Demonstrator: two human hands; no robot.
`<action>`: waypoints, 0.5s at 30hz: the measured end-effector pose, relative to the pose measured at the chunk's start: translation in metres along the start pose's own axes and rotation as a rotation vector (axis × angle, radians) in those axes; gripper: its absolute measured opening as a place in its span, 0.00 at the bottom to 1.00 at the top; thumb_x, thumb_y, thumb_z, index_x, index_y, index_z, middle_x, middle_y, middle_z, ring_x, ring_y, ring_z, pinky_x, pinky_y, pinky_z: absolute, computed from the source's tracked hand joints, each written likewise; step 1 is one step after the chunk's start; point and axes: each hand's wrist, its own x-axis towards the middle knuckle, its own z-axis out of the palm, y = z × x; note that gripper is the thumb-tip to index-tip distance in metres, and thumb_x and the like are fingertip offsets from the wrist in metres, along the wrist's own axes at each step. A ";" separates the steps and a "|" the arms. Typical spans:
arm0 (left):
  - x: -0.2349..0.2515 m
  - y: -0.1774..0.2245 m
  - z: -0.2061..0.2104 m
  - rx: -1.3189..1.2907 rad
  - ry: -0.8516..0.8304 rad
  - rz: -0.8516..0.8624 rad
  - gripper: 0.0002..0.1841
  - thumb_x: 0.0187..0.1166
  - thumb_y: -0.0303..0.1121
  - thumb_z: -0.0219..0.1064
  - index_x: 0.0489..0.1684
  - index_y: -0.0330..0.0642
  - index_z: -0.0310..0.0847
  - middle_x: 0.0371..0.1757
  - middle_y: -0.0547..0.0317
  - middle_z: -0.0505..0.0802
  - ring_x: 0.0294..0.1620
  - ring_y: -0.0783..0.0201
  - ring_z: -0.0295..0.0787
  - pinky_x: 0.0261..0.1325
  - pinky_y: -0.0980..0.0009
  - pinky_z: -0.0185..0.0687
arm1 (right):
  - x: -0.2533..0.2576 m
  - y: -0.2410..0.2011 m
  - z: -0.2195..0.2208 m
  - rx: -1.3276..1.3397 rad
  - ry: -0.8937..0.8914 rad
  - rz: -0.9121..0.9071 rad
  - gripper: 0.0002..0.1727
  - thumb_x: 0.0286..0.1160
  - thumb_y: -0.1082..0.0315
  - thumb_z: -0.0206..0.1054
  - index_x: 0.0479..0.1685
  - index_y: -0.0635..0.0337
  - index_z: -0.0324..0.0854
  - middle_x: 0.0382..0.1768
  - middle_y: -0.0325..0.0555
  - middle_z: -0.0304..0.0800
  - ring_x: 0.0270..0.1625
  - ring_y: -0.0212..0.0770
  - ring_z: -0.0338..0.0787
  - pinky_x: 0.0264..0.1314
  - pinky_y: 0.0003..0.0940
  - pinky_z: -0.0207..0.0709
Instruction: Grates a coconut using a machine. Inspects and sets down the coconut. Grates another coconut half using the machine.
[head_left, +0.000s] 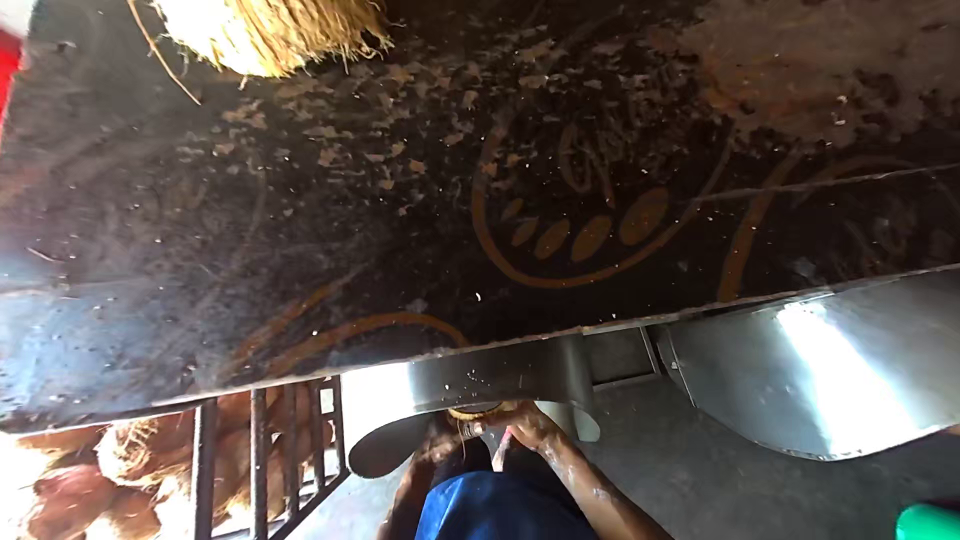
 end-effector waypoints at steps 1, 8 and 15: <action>0.005 0.005 0.001 0.005 0.033 -0.012 0.46 0.51 0.47 0.90 0.68 0.29 0.72 0.54 0.66 0.91 0.56 0.83 0.86 0.64 0.80 0.82 | 0.003 0.000 0.005 0.042 0.037 -0.016 0.24 0.61 0.76 0.80 0.61 0.63 0.84 0.56 0.45 0.94 0.62 0.40 0.91 0.72 0.44 0.83; 0.011 0.114 0.028 0.649 -0.001 -0.290 0.20 0.89 0.26 0.56 0.73 0.19 0.73 0.74 0.28 0.81 0.80 0.49 0.75 0.85 0.62 0.62 | 0.010 -0.031 0.040 0.353 0.291 0.008 0.16 0.87 0.75 0.46 0.61 0.67 0.76 0.51 0.52 0.92 0.54 0.46 0.93 0.62 0.45 0.88; 0.025 0.079 0.016 0.069 0.108 -0.277 0.13 0.89 0.19 0.49 0.65 0.20 0.70 0.49 0.45 0.85 0.46 0.69 0.83 0.52 0.75 0.82 | 0.015 -0.028 0.051 0.324 0.492 0.182 0.20 0.96 0.65 0.42 0.71 0.70 0.70 0.57 0.59 0.85 0.55 0.50 0.90 0.57 0.47 0.87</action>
